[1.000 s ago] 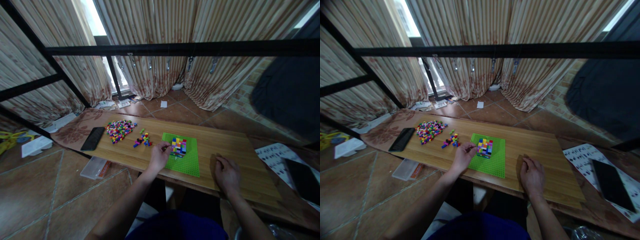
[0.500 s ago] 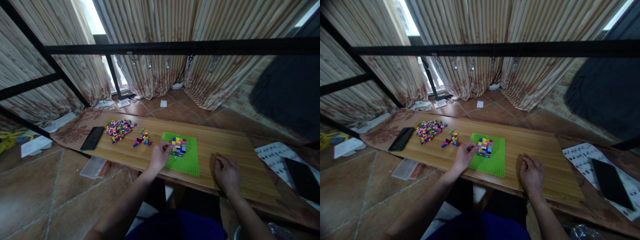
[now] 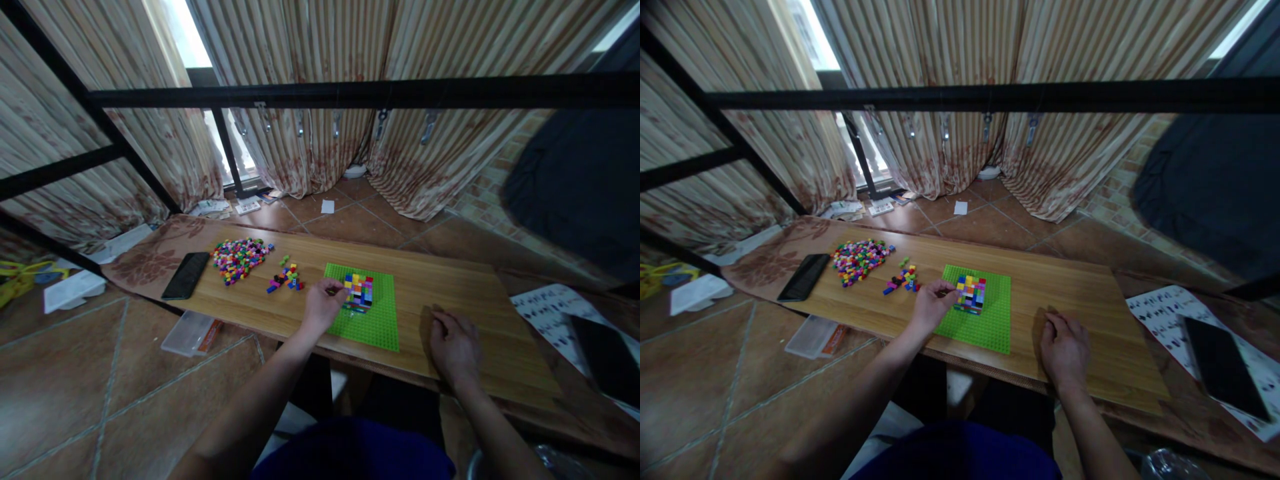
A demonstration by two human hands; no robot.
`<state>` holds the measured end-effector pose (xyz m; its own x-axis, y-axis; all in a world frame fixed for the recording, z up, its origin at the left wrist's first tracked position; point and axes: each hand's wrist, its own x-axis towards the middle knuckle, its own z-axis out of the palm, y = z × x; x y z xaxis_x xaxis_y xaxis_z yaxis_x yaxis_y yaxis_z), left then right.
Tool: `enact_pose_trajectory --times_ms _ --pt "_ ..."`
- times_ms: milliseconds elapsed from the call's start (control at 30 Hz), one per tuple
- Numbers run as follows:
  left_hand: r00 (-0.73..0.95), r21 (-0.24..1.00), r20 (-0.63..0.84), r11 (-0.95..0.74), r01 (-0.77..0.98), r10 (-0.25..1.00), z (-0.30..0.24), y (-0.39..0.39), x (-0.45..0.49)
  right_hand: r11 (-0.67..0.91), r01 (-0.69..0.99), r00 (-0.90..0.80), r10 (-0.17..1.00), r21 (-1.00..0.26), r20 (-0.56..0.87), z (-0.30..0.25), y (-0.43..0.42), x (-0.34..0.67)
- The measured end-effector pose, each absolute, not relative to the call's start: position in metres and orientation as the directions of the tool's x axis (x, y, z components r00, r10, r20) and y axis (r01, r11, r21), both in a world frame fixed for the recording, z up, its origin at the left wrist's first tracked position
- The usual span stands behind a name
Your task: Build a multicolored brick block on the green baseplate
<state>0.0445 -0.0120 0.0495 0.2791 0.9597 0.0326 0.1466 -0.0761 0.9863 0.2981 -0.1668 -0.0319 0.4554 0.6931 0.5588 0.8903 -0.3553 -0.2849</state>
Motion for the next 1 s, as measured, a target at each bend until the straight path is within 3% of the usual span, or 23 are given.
enact_pose_trajectory --times_ms 467,1000 --pt "0.272 0.957 -0.253 0.282 -0.074 0.928 0.058 -0.014 0.053 -0.355 0.887 0.462 0.708 -0.297 0.534 -0.029 -0.168 0.297" --pt "0.312 0.968 -0.178 0.223 -0.116 0.933 0.05 -0.012 0.054 -0.349 0.882 0.469 0.701 -0.316 0.536 -0.028 -0.166 0.295"
